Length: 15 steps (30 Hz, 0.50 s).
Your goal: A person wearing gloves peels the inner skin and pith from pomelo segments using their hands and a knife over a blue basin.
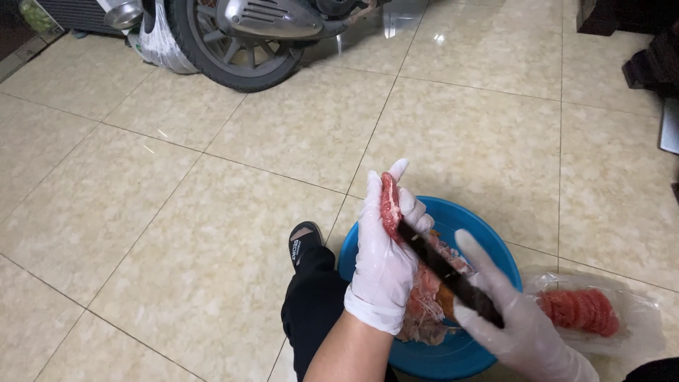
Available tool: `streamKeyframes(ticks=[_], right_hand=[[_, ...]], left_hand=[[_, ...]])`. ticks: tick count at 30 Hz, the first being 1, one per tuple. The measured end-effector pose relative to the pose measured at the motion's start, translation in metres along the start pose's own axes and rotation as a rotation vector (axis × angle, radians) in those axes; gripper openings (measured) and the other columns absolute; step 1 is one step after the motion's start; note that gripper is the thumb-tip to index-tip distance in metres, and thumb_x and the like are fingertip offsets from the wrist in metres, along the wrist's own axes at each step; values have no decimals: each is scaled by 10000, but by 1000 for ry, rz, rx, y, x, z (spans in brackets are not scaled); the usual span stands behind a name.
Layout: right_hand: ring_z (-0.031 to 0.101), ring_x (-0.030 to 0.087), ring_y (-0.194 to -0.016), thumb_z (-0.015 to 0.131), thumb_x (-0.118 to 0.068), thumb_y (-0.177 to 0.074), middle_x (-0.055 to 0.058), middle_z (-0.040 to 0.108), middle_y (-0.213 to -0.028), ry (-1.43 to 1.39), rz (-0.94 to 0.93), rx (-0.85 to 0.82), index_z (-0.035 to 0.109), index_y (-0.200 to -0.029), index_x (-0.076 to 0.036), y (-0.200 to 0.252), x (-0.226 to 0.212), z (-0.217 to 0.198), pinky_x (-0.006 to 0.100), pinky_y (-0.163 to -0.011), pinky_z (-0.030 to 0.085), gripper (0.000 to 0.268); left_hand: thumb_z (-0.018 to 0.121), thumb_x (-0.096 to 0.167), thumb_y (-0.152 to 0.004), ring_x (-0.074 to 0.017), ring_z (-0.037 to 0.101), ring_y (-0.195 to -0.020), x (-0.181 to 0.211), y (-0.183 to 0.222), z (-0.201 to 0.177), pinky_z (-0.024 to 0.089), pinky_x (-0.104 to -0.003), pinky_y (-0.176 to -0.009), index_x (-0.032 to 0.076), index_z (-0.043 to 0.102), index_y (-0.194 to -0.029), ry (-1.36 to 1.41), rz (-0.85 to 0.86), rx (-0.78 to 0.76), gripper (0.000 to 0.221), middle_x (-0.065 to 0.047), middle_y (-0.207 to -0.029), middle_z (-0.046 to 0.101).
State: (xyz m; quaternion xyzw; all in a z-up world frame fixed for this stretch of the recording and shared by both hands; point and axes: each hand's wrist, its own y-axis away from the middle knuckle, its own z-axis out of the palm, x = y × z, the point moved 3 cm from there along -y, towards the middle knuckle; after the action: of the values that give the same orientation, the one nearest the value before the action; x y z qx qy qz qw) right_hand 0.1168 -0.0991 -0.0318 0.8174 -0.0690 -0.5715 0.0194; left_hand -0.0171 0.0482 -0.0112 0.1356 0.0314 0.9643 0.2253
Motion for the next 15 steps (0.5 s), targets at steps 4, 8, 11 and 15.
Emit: streamKeyframes(ticks=[4,8,11,15], right_hand=[[704,126,-644,780,-207,-730,-52,864,-952,266,63,24,312,-1647,-286,3,5,4,248,-640,566,1033],[580,194,-1387,720,-360,-790,36,411,-1673,292,-171,40,280,-1605,-145,3,3,6,323,-1004,508,952],[627,192,-1331,706,-397,-788,38,435,-1656,326,-166,75,293,-1597,-142,2,10,6,314,-946,548,944],[643,202,-1330,704,-417,-793,55,490,-1620,336,-185,70,299,-1601,-143,3,5,4,310,-929,560,944]], left_hand=[[463,488,-1095,-80,361,-457,-6,-13,-18,276,-227,-427,69,576,-1319,108,-52,-71,489,-1,-592,461],[443,494,-1097,-96,384,-466,-6,-14,-20,297,-245,-451,66,516,-1390,159,-47,-109,524,-21,-612,495],[416,486,-1112,-99,383,-461,-8,-15,-20,304,-250,-453,64,511,-1392,187,-41,-118,515,-17,-605,479],[422,460,-1117,-94,388,-455,-8,-12,-15,307,-241,-447,68,543,-1355,201,-22,-73,475,-14,-607,495]])
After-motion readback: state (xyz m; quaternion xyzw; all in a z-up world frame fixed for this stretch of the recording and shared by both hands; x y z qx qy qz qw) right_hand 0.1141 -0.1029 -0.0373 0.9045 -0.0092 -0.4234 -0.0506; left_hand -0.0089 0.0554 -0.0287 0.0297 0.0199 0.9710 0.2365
